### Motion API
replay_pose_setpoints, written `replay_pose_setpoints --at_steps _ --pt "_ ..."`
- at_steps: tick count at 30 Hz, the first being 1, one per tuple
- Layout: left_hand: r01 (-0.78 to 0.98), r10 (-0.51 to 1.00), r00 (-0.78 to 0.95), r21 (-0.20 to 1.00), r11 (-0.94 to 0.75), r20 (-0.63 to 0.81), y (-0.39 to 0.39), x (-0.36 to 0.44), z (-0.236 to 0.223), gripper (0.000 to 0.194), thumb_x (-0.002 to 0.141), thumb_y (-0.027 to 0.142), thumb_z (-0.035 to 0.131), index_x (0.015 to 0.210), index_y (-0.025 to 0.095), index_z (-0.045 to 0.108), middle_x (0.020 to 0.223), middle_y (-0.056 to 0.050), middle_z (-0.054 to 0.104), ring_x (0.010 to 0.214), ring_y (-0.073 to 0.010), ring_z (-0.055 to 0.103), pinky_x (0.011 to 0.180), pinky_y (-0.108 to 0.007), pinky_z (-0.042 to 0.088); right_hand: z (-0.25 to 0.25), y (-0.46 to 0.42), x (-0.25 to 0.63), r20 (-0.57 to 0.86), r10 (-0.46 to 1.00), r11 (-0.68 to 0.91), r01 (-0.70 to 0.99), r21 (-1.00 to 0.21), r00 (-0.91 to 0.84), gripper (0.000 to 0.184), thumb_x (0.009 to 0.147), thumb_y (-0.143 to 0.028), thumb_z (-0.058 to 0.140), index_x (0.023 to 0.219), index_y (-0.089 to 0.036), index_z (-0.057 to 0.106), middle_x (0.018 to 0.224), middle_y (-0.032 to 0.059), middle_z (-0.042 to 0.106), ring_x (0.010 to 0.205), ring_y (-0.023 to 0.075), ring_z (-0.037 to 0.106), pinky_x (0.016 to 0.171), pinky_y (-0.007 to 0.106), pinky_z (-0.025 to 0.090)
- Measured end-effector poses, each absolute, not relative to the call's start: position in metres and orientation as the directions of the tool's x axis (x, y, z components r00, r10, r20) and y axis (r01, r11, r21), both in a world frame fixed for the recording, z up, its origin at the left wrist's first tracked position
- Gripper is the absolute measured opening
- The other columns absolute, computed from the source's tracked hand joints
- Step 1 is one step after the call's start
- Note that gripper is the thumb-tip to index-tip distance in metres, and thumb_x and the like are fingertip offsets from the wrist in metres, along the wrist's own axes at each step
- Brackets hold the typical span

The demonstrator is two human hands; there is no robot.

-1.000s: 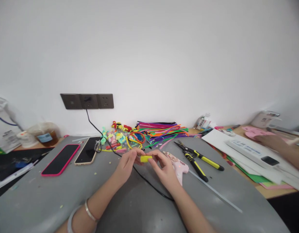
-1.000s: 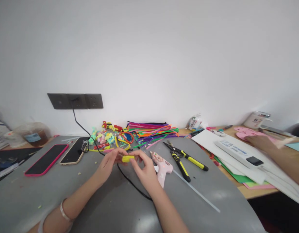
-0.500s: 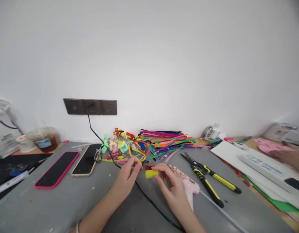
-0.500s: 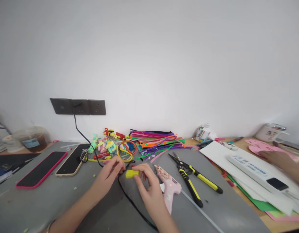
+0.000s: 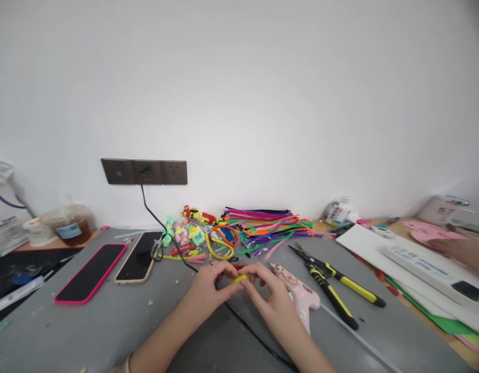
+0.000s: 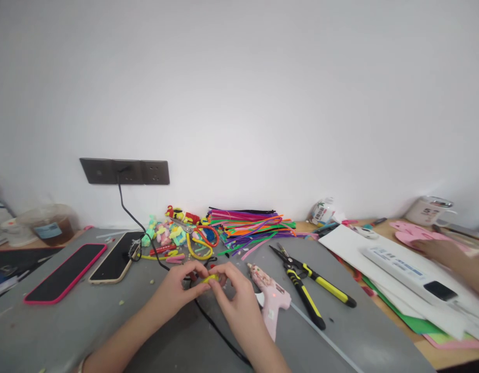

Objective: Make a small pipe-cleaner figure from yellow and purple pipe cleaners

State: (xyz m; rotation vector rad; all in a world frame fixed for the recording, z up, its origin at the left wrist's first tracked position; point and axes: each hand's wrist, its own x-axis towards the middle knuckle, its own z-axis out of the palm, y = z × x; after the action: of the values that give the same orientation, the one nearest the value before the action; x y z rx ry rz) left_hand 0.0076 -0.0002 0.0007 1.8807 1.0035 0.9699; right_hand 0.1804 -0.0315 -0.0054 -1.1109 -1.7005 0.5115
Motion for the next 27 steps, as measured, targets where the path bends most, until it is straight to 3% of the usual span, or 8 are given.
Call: replay_pose_setpoints --at_steps 7,10,13,16,21,24,27 --pt "0.180 0.918 0.341 0.944 -0.277 0.205 0.005 0.006 -0.006 0.020 0.072 0.033 0.073 0.076 0.018 0.060 0.078 -0.001 0.065 0.073 -0.0168 0.058 0.065 -0.026 0.043 0.007 -0.025 0.189 0.486 0.858 0.494 0.523 -0.694 -0.165 0.017 0.093 -0.030 0.055 0.102 -0.024 0.069 0.095 0.0060 0.072 0.086 0.0221 0.065 0.077 0.033 0.051" --pt "0.171 0.930 0.319 0.954 -0.248 0.185 0.005 0.006 -0.007 0.020 0.071 0.031 0.073 0.073 0.019 0.058 0.077 0.000 0.063 0.071 -0.0162 0.057 0.066 -0.026 0.043 0.029 -0.001 0.202 0.559 0.816 0.519 0.614 -0.595 -0.147 0.019 0.092 -0.030 0.057 0.107 -0.024 0.068 0.100 0.0075 0.071 0.090 0.0241 0.065 0.082 0.038 0.050" --pt "0.181 0.932 0.320 0.955 -0.234 0.168 0.006 0.007 -0.007 0.020 0.071 0.032 0.073 0.070 0.019 0.058 0.074 0.000 0.063 0.070 -0.0163 0.056 0.067 -0.026 0.043 0.056 0.039 0.216 0.621 0.762 0.536 0.717 -0.445 -0.184 0.016 0.091 -0.025 0.056 0.099 -0.022 0.069 0.099 0.0078 0.071 0.094 0.0248 0.065 0.086 0.039 0.049" --pt "0.176 0.936 0.309 0.957 -0.231 0.170 0.006 0.007 -0.008 0.020 0.071 0.032 0.073 0.070 0.019 0.058 0.075 -0.001 0.064 0.071 -0.0169 0.057 0.067 -0.027 0.043 0.071 0.085 0.220 0.502 0.828 0.433 0.855 -0.286 -0.251 0.020 0.092 -0.017 0.052 0.099 -0.019 0.070 0.100 0.0078 0.071 0.097 0.0212 0.065 0.089 0.034 0.049" --pt "0.149 0.935 0.304 0.961 -0.235 0.181 0.009 0.005 -0.009 0.019 0.071 0.030 0.074 0.068 0.018 0.058 0.078 -0.002 0.066 0.075 -0.0174 0.059 0.068 -0.027 0.043 0.061 0.146 0.205 0.367 0.891 0.352 0.918 -0.183 -0.268 0.025 0.093 -0.009 0.049 0.103 -0.018 0.071 0.105 0.0090 0.071 0.096 0.0189 0.066 0.087 0.031 0.050" --pt "0.127 0.925 0.323 0.960 -0.251 0.199 0.012 0.003 -0.010 0.020 0.070 0.028 0.074 0.064 0.018 0.058 0.078 -0.002 0.066 0.077 -0.0177 0.060 0.067 -0.026 0.042 0.050 0.165 0.196 0.289 0.911 0.333 0.938 -0.094 -0.294 0.019 0.097 -0.021 0.054 0.110 -0.017 0.067 0.115 0.0096 0.067 0.102 0.0199 0.065 0.090 0.037 0.052" --pt "0.118 0.925 0.317 0.959 -0.260 0.212 0.015 0.001 -0.009 0.020 0.068 0.028 0.075 0.063 0.017 0.058 0.077 -0.003 0.067 0.076 -0.0177 0.060 0.065 -0.025 0.041 0.046 0.172 0.192 0.238 0.919 0.325 0.946 -0.004 -0.315 0.030 0.096 -0.033 0.059 0.122 -0.018 0.060 0.124 0.0092 0.062 0.104 0.0219 0.064 0.088 0.043 0.055"
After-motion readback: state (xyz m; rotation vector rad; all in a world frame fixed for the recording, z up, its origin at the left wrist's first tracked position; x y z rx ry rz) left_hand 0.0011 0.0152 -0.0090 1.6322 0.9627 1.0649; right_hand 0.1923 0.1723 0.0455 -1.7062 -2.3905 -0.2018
